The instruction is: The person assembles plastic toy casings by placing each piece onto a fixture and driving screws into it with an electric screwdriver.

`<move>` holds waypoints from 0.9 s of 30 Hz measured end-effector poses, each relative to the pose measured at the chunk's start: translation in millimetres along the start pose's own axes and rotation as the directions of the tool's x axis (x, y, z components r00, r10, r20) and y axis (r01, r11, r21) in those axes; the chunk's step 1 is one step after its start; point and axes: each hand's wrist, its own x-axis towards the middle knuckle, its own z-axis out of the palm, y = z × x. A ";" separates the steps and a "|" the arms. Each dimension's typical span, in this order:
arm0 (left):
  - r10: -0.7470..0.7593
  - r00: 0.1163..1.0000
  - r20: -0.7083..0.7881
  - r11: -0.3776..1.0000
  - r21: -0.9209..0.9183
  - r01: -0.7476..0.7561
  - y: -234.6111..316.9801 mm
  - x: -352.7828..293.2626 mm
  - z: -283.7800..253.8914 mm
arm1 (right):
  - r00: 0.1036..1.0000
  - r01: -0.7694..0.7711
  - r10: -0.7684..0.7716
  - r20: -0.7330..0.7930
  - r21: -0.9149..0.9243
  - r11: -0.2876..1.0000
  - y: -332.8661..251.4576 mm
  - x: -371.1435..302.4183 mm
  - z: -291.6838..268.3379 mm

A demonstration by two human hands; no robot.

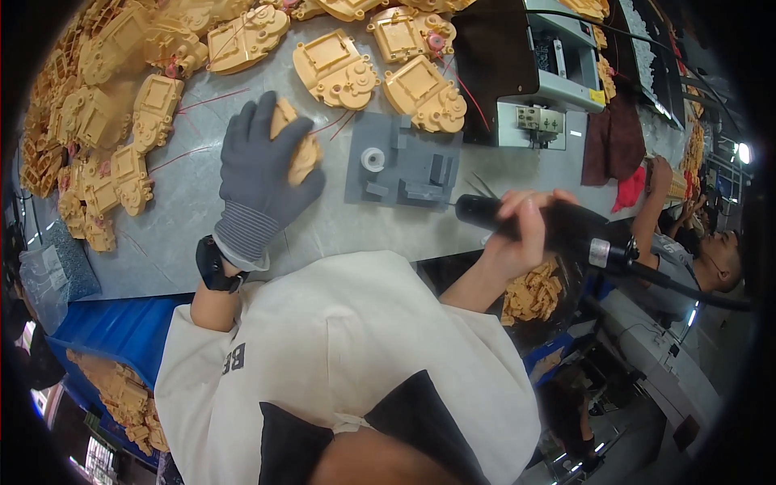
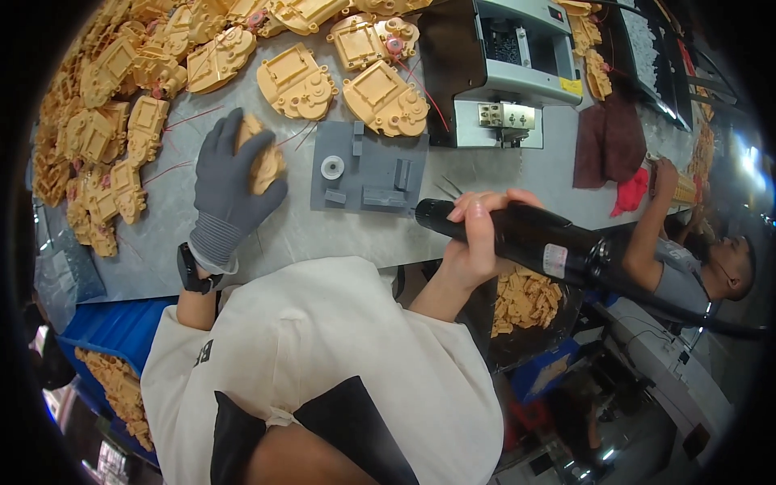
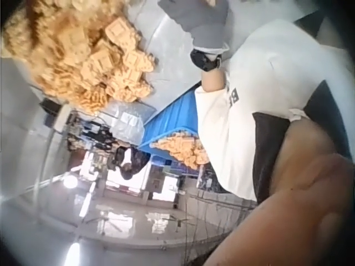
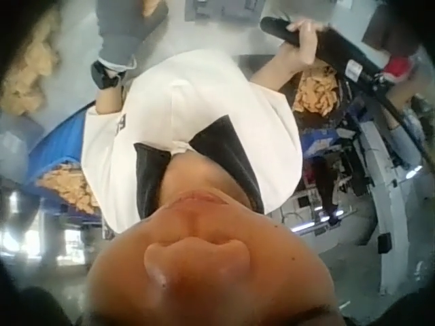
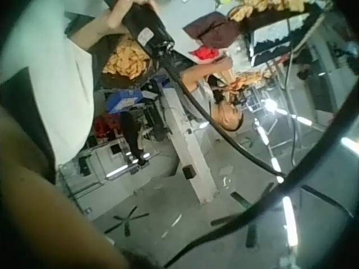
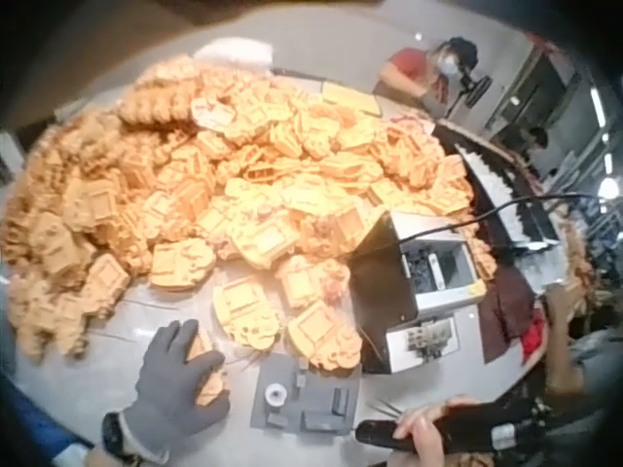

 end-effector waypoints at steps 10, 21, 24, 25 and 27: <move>0.296 0.951 -0.089 0.838 -0.453 -0.303 -46.0 -38.4 -12.1 | 0.996 -0.049 0.054 -0.069 0.064 0.997 19.4 -8.5 19.6; -0.064 0.979 -0.194 0.995 -0.086 0.048 -51.2 -23.9 6.4 | 0.995 -0.063 0.059 0.079 0.045 0.997 26.0 -9.9 41.4; -0.098 0.986 -0.134 0.986 -0.146 0.078 -53.1 -11.2 1.2 | 0.994 -0.020 0.014 0.110 0.048 0.999 29.1 -13.1 43.9; -0.146 0.974 -0.176 0.878 -0.477 0.045 -46.0 -4.5 -1.9 | 0.991 0.016 -0.022 0.128 0.051 0.999 32.0 -14.9 43.4; -0.199 0.964 -0.175 0.659 -0.752 0.000 -25.8 3.1 -11.2 | 0.993 0.004 -0.011 0.119 0.053 0.999 28.5 -18.8 42.4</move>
